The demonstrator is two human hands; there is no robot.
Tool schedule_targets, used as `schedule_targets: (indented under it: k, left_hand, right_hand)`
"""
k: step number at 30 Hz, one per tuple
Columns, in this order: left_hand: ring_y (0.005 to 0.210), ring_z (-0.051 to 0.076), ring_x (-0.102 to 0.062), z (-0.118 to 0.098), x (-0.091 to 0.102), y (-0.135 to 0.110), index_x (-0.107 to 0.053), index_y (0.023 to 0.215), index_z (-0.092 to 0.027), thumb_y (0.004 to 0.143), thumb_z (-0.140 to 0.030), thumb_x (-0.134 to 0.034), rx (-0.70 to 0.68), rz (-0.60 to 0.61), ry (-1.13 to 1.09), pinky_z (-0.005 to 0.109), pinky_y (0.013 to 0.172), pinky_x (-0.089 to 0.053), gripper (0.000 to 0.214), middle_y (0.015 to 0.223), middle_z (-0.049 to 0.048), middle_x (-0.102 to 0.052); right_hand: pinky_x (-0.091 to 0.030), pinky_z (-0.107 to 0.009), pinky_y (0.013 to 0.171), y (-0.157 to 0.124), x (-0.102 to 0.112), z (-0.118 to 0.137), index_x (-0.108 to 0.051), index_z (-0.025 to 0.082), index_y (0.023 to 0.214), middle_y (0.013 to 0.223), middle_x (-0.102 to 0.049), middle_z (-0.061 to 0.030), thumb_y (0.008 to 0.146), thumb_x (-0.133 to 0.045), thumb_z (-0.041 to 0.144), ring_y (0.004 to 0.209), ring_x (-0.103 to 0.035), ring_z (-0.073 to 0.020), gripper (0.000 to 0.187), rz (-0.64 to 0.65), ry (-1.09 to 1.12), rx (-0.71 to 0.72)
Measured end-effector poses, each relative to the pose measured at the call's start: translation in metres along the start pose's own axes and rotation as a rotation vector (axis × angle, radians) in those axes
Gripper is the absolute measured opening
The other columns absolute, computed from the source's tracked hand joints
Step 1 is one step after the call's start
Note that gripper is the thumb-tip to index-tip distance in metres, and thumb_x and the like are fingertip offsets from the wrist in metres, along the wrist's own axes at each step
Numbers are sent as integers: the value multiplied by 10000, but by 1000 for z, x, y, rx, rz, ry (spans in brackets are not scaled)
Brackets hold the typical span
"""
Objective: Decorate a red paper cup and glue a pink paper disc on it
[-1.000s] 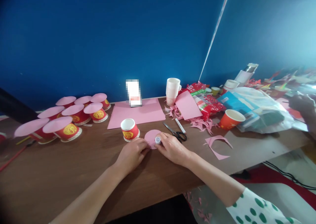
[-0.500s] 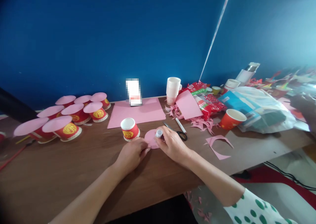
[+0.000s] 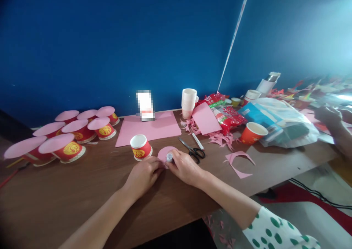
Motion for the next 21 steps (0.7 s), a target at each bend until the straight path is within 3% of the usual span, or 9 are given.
schedule_targets:
  k: [5,11,21]
  left_hand:
    - [862,178,-554,0,-1,1,-642,900,-199,852,-200,-445,-6,5,5,295,770,-438,202,875,47,-632]
    - [865,182,-557,0,-1,3,-652,875,-184,845,-197,-459,8,23,30,298,776,-439,195,875,58,-637]
    - [870,184,-551,-1,1,1,-637,877,-199,856,-210,-435,-9,5,14,299,774,-429,204,875,46,-626]
  right_hand:
    - [-401,-261,643,-3,11,-6,-451,193,842,758,-542,-25,847,-469,176,694,-521,-163,25,6,-4,-27]
    - [-407,-256,650,3,26,-6,-451,200,831,753,-546,-17,850,-458,175,677,-518,-149,32,-106,76,-73]
    - [-402,-264,660,2,8,-8,-458,191,837,768,-541,-23,856,-471,200,705,-515,-157,24,-69,70,-42]
Point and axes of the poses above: each hand's wrist, its own y-axis towards the middle knuckle, its own x-axis out of the back of the hand, z = x × y, the point moved 10 cm from there along y, towards the middle knuckle
